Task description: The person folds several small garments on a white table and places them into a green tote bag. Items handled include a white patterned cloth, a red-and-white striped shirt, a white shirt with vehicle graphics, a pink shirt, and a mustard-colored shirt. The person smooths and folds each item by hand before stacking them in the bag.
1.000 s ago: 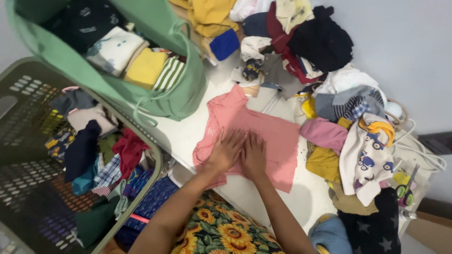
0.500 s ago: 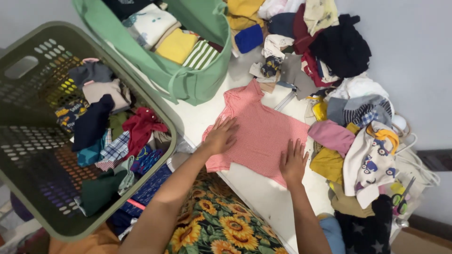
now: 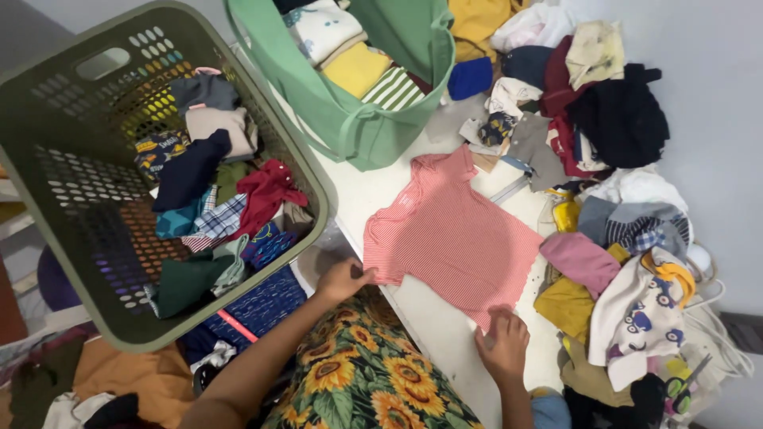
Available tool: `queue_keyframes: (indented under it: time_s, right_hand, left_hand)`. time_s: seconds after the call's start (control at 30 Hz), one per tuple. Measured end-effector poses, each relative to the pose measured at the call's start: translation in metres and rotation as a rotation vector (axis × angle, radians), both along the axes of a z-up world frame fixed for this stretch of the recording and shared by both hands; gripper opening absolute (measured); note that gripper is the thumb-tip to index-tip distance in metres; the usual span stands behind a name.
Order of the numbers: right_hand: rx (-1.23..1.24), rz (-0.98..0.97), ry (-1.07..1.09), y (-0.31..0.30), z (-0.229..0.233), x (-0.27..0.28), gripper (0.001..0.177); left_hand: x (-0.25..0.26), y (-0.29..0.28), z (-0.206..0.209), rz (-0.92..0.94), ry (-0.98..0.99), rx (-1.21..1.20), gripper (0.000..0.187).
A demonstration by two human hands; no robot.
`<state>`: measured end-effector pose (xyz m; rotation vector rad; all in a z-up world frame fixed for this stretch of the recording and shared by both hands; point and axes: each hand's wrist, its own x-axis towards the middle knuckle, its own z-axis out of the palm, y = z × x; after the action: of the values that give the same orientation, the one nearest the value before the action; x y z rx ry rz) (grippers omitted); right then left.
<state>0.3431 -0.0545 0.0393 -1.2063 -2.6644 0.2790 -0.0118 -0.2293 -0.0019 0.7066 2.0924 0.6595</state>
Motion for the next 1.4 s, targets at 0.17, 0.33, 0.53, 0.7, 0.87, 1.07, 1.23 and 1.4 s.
queue_keyframes:
  time_s: [0.17,0.33,0.53,0.7,0.87,1.07,1.23,1.4]
  right_hand:
    - [0.009,-0.061,0.136,-0.002,-0.020,0.004,0.030]
    - [0.000,-0.095,0.202,0.002,-0.011,-0.001,0.017]
    - [-0.221,-0.151,0.336,0.017,-0.002,0.009,0.023]
    - [-0.477,-0.220,0.493,0.051,-0.025,0.024,0.023]
    - [-0.623,-0.349,0.524,0.087,-0.019,0.012,0.021]
    - [-0.759,-0.541,0.732,0.115,-0.058,-0.003,0.023]
    - [-0.818,-0.715,0.771,0.118,-0.064,-0.012,0.029]
    - [-0.255,-0.588,0.496,0.102,-0.051,-0.040,0.038]
  left_hand:
    - [-0.001,-0.002,-0.052,0.049,0.031,0.178,0.039]
    - [-0.007,-0.002,-0.050,-0.008,-0.103,0.299,0.030]
    - [-0.015,0.020,-0.037,-0.023,-0.421,0.196,0.032]
    - [-0.030,0.067,0.009,0.189,-0.950,0.320,0.039]
    - [-0.051,0.138,0.007,0.294,-1.080,0.383,0.024]
    - [-0.051,0.191,0.017,0.128,-0.501,0.377,0.033]
    - [-0.050,0.174,0.014,-0.063,0.627,0.613,0.038]
    - [-0.044,0.157,0.022,-0.188,0.670,0.489,0.043]
